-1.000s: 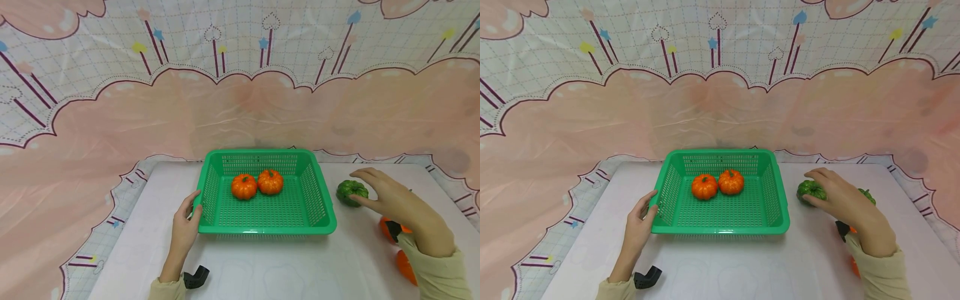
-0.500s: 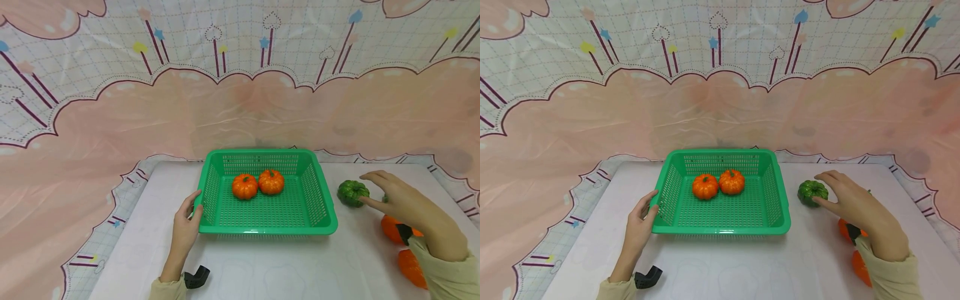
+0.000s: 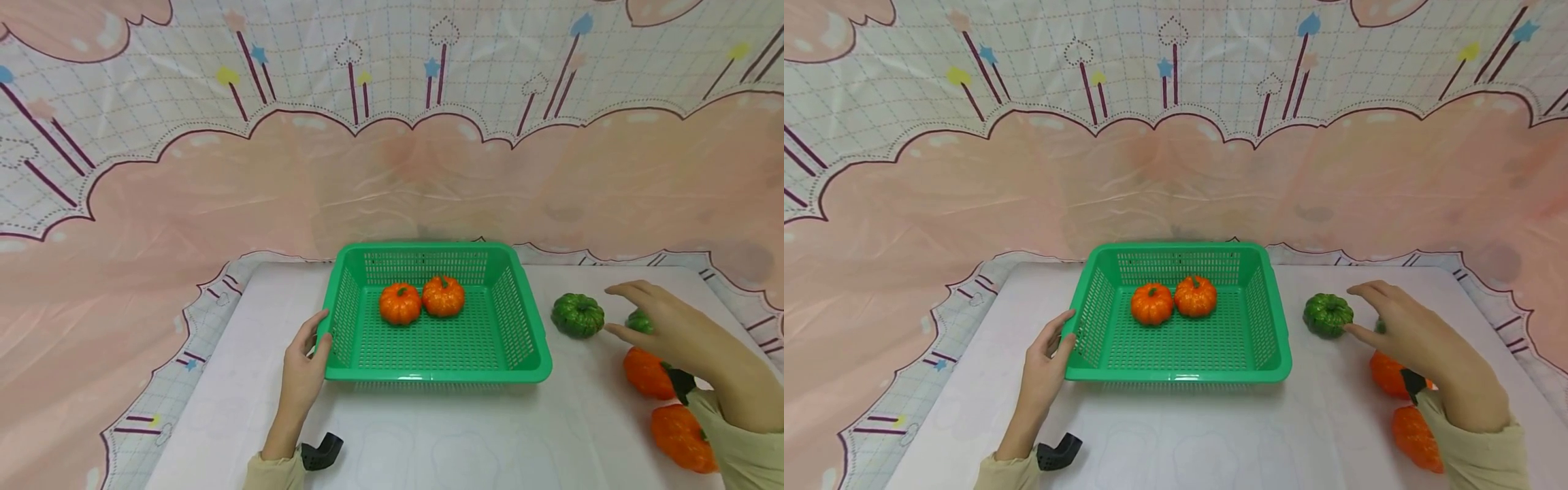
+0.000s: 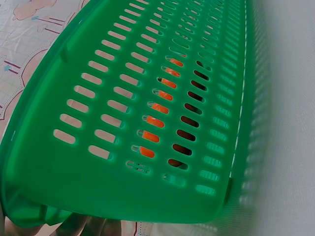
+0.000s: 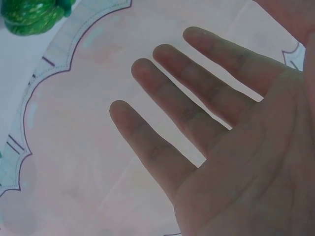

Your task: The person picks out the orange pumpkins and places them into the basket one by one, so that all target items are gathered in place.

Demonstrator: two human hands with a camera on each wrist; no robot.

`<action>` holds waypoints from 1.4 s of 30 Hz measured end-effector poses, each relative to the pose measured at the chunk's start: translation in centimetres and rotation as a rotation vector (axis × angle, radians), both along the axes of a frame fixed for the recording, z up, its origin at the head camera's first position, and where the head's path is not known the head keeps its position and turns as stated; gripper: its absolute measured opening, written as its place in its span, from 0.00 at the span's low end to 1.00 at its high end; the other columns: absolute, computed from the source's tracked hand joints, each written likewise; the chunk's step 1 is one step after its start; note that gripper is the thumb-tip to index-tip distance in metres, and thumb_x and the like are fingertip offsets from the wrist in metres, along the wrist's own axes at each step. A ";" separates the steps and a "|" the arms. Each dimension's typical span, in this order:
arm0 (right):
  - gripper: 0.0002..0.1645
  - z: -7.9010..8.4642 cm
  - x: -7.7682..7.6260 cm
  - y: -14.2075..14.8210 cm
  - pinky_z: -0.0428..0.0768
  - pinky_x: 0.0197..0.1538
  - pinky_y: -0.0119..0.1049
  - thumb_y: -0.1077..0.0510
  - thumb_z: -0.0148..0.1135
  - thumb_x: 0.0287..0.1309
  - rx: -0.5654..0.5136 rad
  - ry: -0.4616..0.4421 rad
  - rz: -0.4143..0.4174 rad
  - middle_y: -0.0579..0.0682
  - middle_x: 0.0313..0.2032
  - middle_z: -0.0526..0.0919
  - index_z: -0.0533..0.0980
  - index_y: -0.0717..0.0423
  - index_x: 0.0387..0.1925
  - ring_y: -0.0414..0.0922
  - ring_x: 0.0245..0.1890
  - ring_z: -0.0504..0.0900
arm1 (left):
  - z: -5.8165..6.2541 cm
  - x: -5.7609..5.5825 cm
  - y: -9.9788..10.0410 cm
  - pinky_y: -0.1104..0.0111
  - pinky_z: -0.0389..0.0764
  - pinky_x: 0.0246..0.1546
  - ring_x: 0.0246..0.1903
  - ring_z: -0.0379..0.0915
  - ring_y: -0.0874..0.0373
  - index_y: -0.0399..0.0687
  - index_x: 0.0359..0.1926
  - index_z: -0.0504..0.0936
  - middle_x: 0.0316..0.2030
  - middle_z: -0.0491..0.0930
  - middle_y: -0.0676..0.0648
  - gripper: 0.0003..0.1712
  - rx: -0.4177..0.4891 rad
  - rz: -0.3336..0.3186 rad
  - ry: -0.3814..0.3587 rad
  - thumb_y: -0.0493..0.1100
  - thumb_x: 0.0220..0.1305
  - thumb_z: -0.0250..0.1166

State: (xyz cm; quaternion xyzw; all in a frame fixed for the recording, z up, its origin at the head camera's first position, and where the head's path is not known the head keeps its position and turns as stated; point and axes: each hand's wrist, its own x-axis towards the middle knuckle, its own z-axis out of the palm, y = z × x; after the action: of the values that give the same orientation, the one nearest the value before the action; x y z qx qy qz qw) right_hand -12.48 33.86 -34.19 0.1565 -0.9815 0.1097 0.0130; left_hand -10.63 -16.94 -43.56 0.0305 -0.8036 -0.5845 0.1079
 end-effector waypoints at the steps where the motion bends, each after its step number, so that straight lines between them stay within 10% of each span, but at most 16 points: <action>1: 0.38 0.0 0.0 0.1 0.67 0.56 0.70 0.45 0.70 0.58 0.006 -0.006 -0.003 0.70 0.60 0.70 0.70 0.66 0.61 0.68 0.58 0.68 | 0.0 0.0 0.0 0.58 0.78 0.50 0.61 0.72 0.50 0.51 0.69 0.70 0.67 0.70 0.44 0.24 0.000 0.000 0.001 0.37 0.74 0.54; 42: 0.44 -2.1 1.1 4.6 0.70 0.49 0.72 0.45 0.73 0.54 0.054 -0.166 -0.137 0.78 0.55 0.68 0.69 0.72 0.60 0.74 0.52 0.69 | 0.0 0.1 0.1 0.52 0.77 0.52 0.63 0.71 0.48 0.50 0.69 0.71 0.67 0.70 0.43 0.24 -0.004 0.008 0.014 0.36 0.74 0.54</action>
State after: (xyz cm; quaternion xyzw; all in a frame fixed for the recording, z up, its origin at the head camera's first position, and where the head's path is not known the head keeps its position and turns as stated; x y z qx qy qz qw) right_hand -11.39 38.49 -36.26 0.0799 -0.9901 0.0949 -0.0653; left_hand -10.57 -16.79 -43.55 0.0295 -0.8039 -0.5826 0.1161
